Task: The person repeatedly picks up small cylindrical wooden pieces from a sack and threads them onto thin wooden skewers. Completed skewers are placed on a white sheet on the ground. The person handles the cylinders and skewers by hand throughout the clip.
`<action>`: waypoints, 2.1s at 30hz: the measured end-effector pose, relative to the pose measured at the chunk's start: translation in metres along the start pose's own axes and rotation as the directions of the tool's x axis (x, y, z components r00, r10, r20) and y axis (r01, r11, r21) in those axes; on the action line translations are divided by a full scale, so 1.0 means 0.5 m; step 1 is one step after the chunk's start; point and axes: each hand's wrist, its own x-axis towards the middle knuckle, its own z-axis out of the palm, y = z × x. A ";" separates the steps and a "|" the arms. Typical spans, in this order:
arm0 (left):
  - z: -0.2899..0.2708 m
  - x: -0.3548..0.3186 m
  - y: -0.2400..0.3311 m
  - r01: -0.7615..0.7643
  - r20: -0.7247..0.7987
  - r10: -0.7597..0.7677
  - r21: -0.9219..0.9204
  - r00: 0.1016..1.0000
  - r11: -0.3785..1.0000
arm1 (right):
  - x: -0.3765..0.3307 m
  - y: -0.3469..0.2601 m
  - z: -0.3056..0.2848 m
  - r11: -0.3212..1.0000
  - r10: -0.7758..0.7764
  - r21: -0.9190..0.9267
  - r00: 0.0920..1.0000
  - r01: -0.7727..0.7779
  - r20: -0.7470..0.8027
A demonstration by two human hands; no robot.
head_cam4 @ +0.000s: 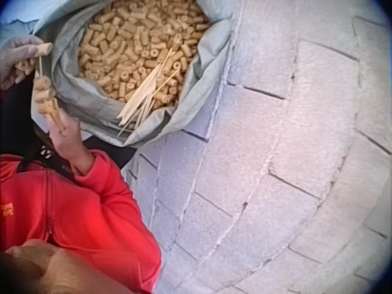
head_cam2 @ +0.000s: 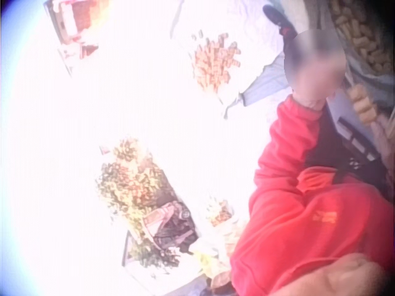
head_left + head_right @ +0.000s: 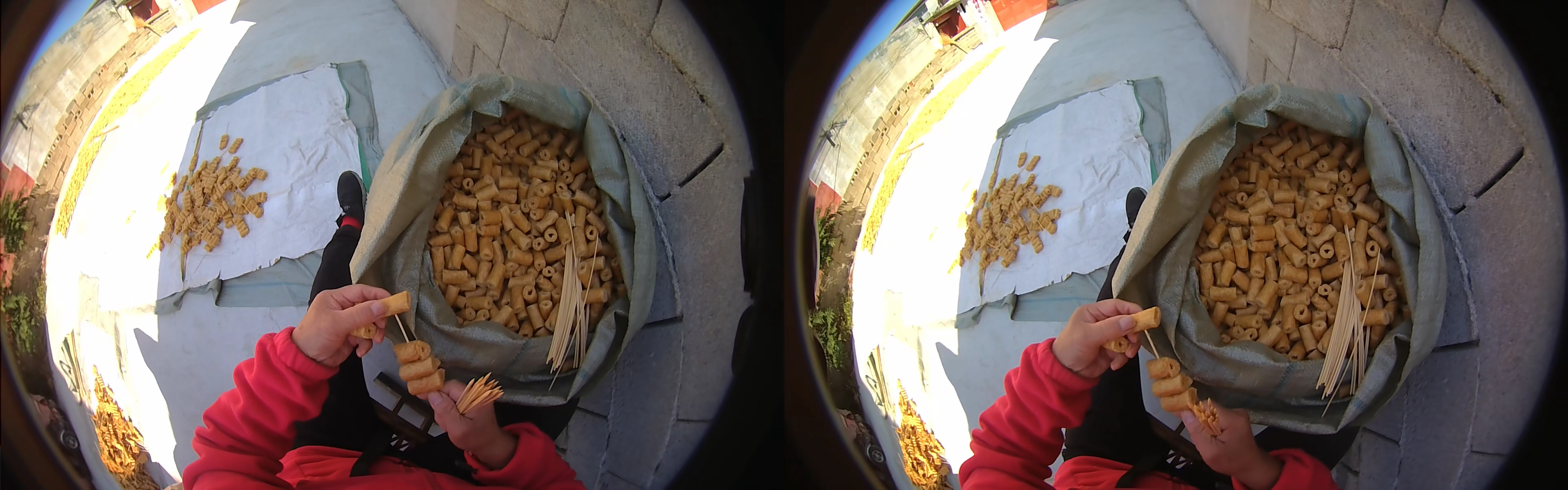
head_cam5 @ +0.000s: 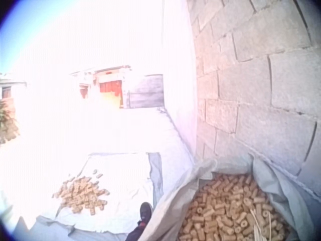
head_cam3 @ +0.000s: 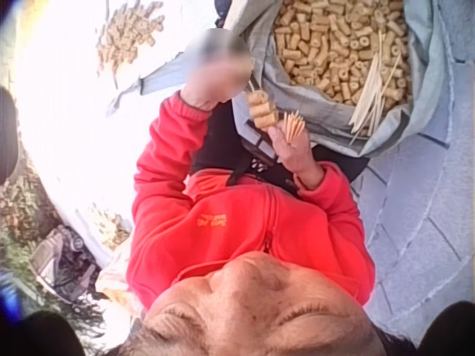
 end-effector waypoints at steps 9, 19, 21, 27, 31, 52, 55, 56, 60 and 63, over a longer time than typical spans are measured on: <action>0.002 0.004 -0.026 0.011 -0.032 -0.011 -0.004 0.999 1.000 | -0.013 -0.016 0.008 0.973 0.169 0.156 0.985 -0.171 0.031; 0.007 -0.009 -0.043 0.166 0.074 -0.181 0.180 0.981 0.970 | -0.007 0.000 -0.003 0.974 0.127 0.197 0.991 -0.117 -0.042; 0.018 -0.009 -0.053 0.110 0.001 -0.110 0.101 0.994 0.989 | 0.001 -0.001 -0.003 0.967 0.149 0.218 0.988 -0.135 -0.051; 0.013 0.014 -0.066 -0.219 -0.277 0.144 -0.262 0.950 0.940 | -0.012 -0.008 -0.002 0.947 0.248 0.159 0.950 -0.279 0.192; 0.020 0.009 -0.073 -0.263 -0.350 0.151 -0.296 0.924 0.918 | -0.004 -0.006 0.006 0.976 0.171 0.106 0.970 -0.190 0.171; -0.024 -0.033 -0.084 -0.005 -0.031 -0.002 -0.200 1.000 0.980 | -0.011 0.013 -0.004 0.980 0.190 0.046 0.978 -0.194 0.092; -0.025 -0.041 -0.069 0.010 -0.012 -0.011 -0.100 1.000 0.995 | -0.009 0.008 0.008 0.987 0.141 0.070 0.988 -0.146 0.064; -0.022 -0.043 -0.061 0.008 0.002 -0.007 -0.055 1.000 0.998 | -0.011 0.013 0.006 0.992 0.117 0.035 0.991 -0.119 0.064; -0.011 -0.045 -0.044 0.128 0.060 -0.133 0.082 0.989 0.988 | -0.012 0.022 0.000 0.996 0.078 -0.035 0.995 -0.076 0.062; -0.013 -0.046 -0.038 0.073 0.119 -0.090 0.143 0.989 0.987 | -0.012 0.028 -0.004 0.995 0.061 -0.085 0.997 -0.057 0.048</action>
